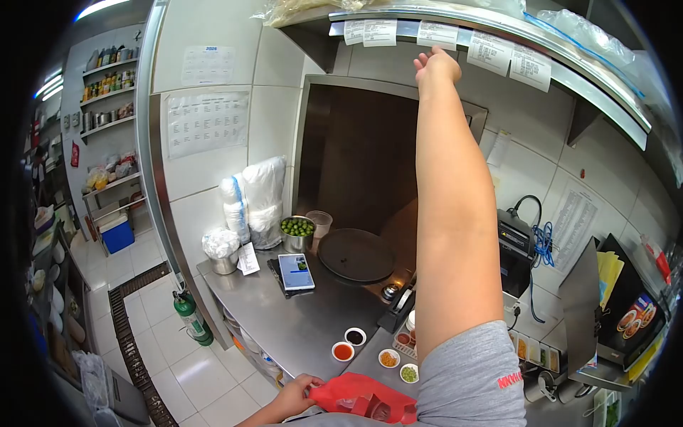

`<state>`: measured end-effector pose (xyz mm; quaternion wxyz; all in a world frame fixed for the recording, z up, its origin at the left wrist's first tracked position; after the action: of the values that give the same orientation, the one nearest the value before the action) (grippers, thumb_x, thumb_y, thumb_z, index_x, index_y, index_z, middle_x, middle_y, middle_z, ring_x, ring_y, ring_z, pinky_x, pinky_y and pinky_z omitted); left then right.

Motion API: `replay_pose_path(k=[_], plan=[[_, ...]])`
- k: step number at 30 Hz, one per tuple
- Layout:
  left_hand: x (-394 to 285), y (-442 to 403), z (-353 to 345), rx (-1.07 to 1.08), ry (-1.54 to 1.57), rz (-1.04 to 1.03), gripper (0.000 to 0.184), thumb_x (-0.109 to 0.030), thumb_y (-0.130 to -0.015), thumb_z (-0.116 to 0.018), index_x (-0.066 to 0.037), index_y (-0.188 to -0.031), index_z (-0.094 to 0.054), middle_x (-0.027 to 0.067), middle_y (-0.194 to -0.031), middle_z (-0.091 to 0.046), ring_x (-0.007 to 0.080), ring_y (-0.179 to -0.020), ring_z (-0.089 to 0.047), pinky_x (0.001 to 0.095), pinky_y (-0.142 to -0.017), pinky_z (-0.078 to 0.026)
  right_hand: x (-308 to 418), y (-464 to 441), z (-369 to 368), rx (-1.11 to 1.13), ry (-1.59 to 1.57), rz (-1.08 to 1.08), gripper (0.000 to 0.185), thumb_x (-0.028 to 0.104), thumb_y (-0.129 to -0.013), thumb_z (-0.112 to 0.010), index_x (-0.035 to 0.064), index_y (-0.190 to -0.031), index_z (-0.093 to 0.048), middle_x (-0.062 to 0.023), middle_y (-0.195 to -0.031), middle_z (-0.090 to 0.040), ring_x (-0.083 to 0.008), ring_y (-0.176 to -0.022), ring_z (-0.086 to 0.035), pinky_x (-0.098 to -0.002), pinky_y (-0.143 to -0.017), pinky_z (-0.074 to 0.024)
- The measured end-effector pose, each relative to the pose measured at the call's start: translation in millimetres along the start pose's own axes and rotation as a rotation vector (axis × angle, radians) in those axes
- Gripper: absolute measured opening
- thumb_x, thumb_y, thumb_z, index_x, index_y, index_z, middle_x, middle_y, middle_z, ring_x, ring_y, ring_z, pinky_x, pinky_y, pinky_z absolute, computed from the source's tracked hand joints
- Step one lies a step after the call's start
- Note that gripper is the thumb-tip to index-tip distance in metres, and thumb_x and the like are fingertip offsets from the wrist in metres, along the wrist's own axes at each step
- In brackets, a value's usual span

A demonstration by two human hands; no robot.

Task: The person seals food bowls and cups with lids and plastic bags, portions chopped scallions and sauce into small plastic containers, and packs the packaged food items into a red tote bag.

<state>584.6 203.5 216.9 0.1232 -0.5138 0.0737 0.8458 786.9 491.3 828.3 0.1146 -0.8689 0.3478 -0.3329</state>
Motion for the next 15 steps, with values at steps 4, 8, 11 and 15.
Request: replay_pose_path(k=[4,8,11,15], plan=[[-31,-12,-8,-0.058,-0.026,-0.37,0.033,-0.005,-0.069,-0.063,-0.004,-0.102,-0.067,0.0142,-0.106,-0.061,0.0278,-0.1,-0.059,0.0351,-0.084,-0.049,5,48,35,0.398,0.208,0.384,0.012,0.007,-0.084,-0.062,0.0037,-0.091,-0.053,-0.0079,-0.083,-0.063,-0.0157,-0.069,-0.06,-0.0274,-0.062,-0.052],[-53,-29,-21,0.057,-0.095,-0.46,0.03,-0.011,-0.069,-0.067,-0.003,-0.097,-0.068,0.0144,-0.101,-0.062,0.0306,-0.099,-0.059,0.0379,-0.085,-0.048,6,85,64,0.444,0.532,0.281,0.046,0.023,-0.085,-0.069,-0.0013,-0.119,-0.05,-0.0139,-0.108,-0.058,-0.0215,-0.095,-0.059,-0.0347,-0.075,-0.0528],[-82,-43,-44,0.173,-0.126,-0.633,0.031,-0.022,-0.072,-0.072,-0.003,-0.096,-0.067,0.0141,-0.095,-0.064,0.0313,-0.097,-0.06,0.0387,-0.085,-0.048,25,32,32,0.393,0.481,0.013,0.081,0.035,-0.082,-0.073,-0.0051,-0.14,-0.032,-0.026,-0.129,-0.04,-0.0356,-0.116,-0.047,-0.0453,-0.088,-0.0503],[-112,-44,-71,0.639,-0.122,-0.334,0.031,-0.031,-0.084,-0.069,-0.002,-0.091,-0.065,0.0117,-0.078,-0.066,0.0212,-0.071,-0.063,0.0333,-0.07,-0.051,32,-63,3,0.366,0.421,-0.07,0.06,0.037,-0.085,-0.067,0.0024,-0.13,-0.048,-0.0183,-0.128,-0.051,-0.033,-0.115,-0.051,-0.054,-0.089,-0.0473]])
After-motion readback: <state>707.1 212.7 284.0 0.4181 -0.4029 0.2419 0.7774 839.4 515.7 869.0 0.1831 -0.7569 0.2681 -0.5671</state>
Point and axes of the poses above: each hand's wrist, its own y-axis away from the middle knuckle, its own z-axis out of the back of the hand, x = y × z, the point moved 7 cm from there along -y, towards the middle knuckle
